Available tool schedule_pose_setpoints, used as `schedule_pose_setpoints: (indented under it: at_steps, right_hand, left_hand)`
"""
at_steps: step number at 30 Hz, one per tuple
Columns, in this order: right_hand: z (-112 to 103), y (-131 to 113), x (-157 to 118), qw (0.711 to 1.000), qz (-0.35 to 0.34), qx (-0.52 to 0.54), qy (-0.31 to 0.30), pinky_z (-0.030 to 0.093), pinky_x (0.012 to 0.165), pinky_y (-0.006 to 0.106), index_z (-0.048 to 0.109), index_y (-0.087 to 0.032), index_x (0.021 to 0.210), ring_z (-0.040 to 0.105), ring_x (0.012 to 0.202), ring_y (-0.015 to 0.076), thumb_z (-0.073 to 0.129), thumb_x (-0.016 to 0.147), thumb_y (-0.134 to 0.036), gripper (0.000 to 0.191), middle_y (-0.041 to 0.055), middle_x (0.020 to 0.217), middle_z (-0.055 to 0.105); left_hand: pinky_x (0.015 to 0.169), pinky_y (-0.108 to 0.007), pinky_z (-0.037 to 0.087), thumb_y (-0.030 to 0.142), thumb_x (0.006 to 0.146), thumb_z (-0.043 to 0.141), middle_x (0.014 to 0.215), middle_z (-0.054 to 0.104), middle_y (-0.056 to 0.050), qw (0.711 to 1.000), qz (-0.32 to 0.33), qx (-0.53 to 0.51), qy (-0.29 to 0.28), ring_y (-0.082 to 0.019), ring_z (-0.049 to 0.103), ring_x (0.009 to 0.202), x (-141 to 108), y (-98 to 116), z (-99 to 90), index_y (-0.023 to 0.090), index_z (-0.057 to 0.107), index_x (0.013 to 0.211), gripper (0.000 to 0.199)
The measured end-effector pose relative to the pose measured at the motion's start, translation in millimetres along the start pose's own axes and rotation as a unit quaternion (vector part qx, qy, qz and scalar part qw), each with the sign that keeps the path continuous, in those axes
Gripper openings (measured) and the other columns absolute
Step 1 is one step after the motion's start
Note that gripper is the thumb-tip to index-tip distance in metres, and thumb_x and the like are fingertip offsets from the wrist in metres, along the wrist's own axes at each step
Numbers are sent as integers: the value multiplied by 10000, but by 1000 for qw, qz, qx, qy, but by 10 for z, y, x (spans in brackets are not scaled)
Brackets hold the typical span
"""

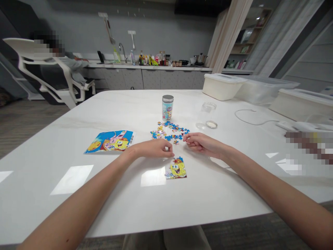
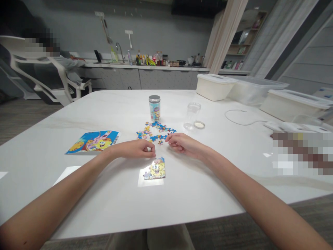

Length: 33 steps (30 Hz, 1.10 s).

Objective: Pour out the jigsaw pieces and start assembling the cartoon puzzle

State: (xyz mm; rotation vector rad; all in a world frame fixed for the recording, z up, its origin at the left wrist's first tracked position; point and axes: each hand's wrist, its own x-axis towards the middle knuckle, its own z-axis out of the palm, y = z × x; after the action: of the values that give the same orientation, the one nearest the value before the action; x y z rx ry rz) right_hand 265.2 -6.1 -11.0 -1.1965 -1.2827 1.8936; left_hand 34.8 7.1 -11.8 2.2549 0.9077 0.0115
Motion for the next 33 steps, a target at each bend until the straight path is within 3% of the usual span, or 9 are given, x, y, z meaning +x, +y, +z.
schedule_pose_setpoints:
  at_steps: [3, 6, 8, 10, 15, 18, 21, 26, 33]
  right_hand:
    - [-26, 33, 31, 1000, -1, -4, -1, 252, 411, 225, 642, -144, 930, 326, 444, 52, 639, 798, -173, 135, -48, 553, 445]
    - [-38, 70, 71, 1000, -17, -19, 1, 379, 488, 223, 676, -138, 979, 546, 604, 93, 691, 793, -209, 199, 52, 742, 645]
    - [-38, 84, 86, 999, -26, -27, -4, 438, 557, 219, 701, -134, 938, 609, 717, 110, 716, 782, -210, 174, 92, 877, 692]
    - [-35, 85, 86, 999, -29, -27, -10, 460, 588, 209, 717, -132, 904, 616, 730, 103, 718, 781, -195, 138, 93, 903, 700]
    - [-30, 57, 52, 1000, -8, -22, -18, 378, 441, 203, 728, -135, 899, 466, 491, 63, 685, 814, -231, 136, 4, 597, 590]
    - [-30, 54, 46, 999, -10, -33, -20, 387, 466, 196, 736, -139, 866, 497, 541, 61, 724, 777, -233, 131, 16, 672, 619]
    - [-32, 71, 55, 998, -19, -57, -25, 446, 583, 201, 753, -149, 858, 568, 673, 79, 761, 734, -235, 151, 45, 819, 668]
    - [-35, 93, 54, 996, -36, -78, -39, 471, 767, 265, 757, -175, 796, 596, 857, 141, 783, 683, -230, 128, 61, 897, 689]
    - [-22, 66, 24, 996, -25, -79, -17, 387, 611, 238, 625, -193, 726, 524, 668, 94, 821, 617, -156, 227, -25, 706, 604]
  left_hand:
    - [607, -238, 353, 435, 847, 510, 686, 560, 18, 1000, -1, 3, 3, -115, 471, 611, 1, 4, 0, 185, 606, 770, 279]
    - [616, -238, 352, 440, 847, 506, 686, 560, 18, 1000, -1, 5, 1, -117, 476, 619, 0, 13, -2, 183, 608, 773, 286]
    - [618, -238, 352, 441, 850, 500, 693, 564, 16, 1000, -1, 7, -3, -119, 479, 627, 0, 16, -4, 180, 611, 785, 291]
    - [616, -238, 351, 443, 853, 497, 698, 565, 15, 1000, -1, 8, -6, -119, 479, 629, 0, 16, -6, 179, 610, 790, 294]
    - [618, -246, 352, 447, 856, 495, 709, 580, 8, 1000, -3, 12, -7, -124, 486, 639, 2, 11, -10, 183, 607, 790, 294]
    - [628, -247, 360, 445, 854, 497, 718, 587, 6, 1000, -5, 12, -9, -126, 494, 646, 3, 2, -7, 181, 612, 802, 293]
    - [633, -245, 364, 445, 855, 494, 724, 588, 6, 1000, -3, 10, -11, -124, 496, 645, 6, -10, -3, 179, 615, 816, 295]
    - [639, -248, 367, 442, 855, 490, 755, 607, -2, 1000, 2, 4, -12, -129, 511, 669, 7, -8, -2, 178, 623, 836, 297]
    - [628, -243, 364, 436, 855, 487, 744, 593, 5, 1000, -6, 8, -13, -125, 503, 660, 1, 13, -6, 176, 621, 825, 294]
